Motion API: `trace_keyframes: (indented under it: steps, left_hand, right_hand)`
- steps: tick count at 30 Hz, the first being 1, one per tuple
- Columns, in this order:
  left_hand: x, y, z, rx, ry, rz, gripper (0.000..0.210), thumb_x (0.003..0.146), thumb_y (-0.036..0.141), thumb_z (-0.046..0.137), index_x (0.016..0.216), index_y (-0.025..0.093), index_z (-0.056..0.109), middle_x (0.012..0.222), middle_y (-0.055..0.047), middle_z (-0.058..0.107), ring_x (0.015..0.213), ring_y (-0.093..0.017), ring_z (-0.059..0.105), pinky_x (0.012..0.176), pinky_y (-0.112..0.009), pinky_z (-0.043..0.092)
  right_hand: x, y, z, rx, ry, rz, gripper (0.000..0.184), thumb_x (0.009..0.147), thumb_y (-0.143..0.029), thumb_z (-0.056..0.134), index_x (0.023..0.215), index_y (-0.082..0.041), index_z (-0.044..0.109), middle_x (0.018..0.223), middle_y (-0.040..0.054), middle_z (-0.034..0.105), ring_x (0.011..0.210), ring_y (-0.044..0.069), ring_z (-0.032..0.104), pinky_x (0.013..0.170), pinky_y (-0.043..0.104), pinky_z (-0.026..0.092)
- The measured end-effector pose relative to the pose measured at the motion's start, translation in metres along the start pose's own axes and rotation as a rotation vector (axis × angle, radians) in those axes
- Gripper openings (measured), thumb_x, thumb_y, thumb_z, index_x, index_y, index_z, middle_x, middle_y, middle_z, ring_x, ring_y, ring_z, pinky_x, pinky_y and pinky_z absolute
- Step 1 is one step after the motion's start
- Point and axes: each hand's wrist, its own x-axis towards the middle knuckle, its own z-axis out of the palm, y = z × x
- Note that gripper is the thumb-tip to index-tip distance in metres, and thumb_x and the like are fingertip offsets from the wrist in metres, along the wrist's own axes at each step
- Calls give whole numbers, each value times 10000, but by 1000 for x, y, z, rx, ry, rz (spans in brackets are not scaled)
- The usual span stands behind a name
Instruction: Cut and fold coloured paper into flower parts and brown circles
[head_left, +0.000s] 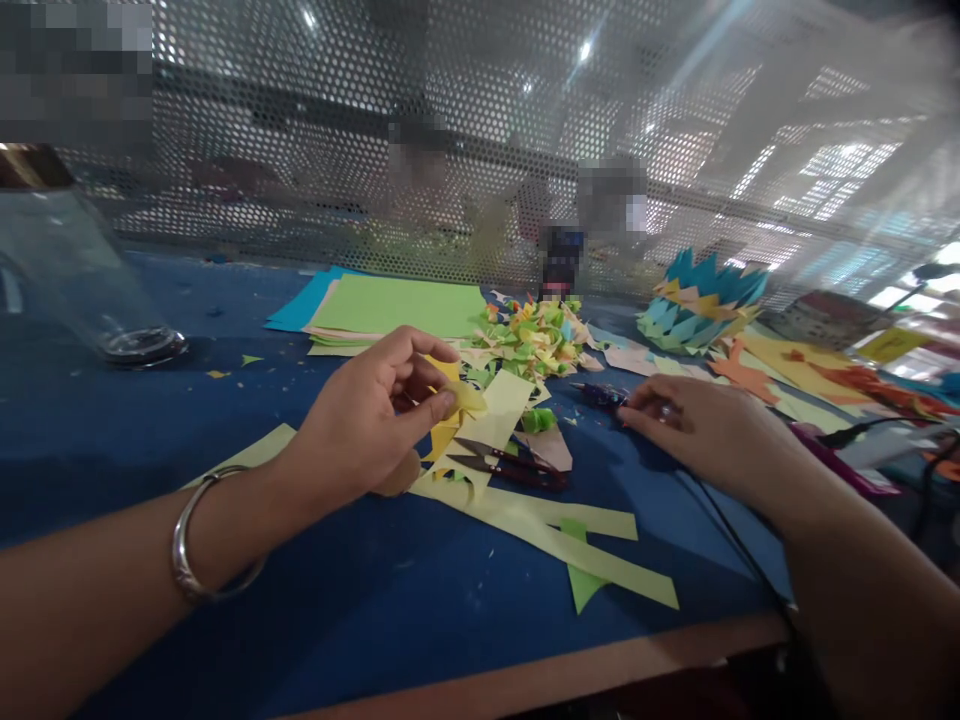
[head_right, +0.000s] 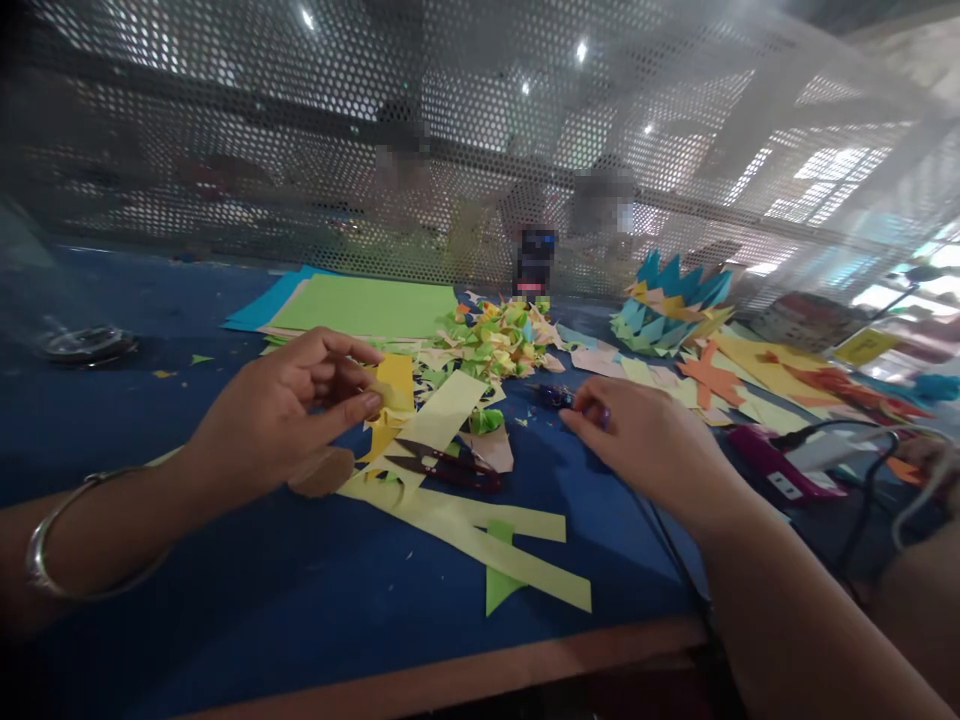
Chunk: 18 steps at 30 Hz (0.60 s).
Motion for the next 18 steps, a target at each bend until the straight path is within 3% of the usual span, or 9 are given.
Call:
trace_keyframes:
  steps: [2,4,8,13,18]
  left_hand:
    - [1,-3,1,-55,-1,-14,310,855,300,674,1133,216,566,865,-14,661,807,-156,682,765,-278,555]
    - [2,-6,2,-108,-8,-34,320,851,310,678,1133,212,561,859,-19,675,818,-163,688,778,-286,559]
    - [3,-10,3,-183,-32,-93,341,846,325,682,1139,206,555,860,-27,684,813,-166,688,762,-290,563]
    - [4,-12,4,-264,-39,-135,336,836,333,690,1117,206,554,835,-24,681,768,-159,679,734,-294,558]
    - [4,-14,4,-282,-32,-146,321,822,323,702,1091,205,572,839,-31,692,773,-163,677,696,-282,544]
  right_hand:
    - [-6,28,9,-86,3,138,335,836,-555,605,869,-226,660,747,53,691,607,216,612,535,314,369]
    - [-8,49,20,-57,-26,145,381,816,-574,613,873,-201,668,754,77,702,602,222,617,556,331,389]
    - [-3,63,34,127,-54,201,335,740,-520,695,791,-190,667,709,76,699,623,231,632,583,343,433]
    - [-5,52,30,777,-100,505,279,690,-415,777,786,-190,642,639,21,623,490,159,551,466,305,452]
    - [-21,40,16,1207,47,505,194,723,-335,755,765,-206,616,717,8,566,584,123,516,492,244,468]
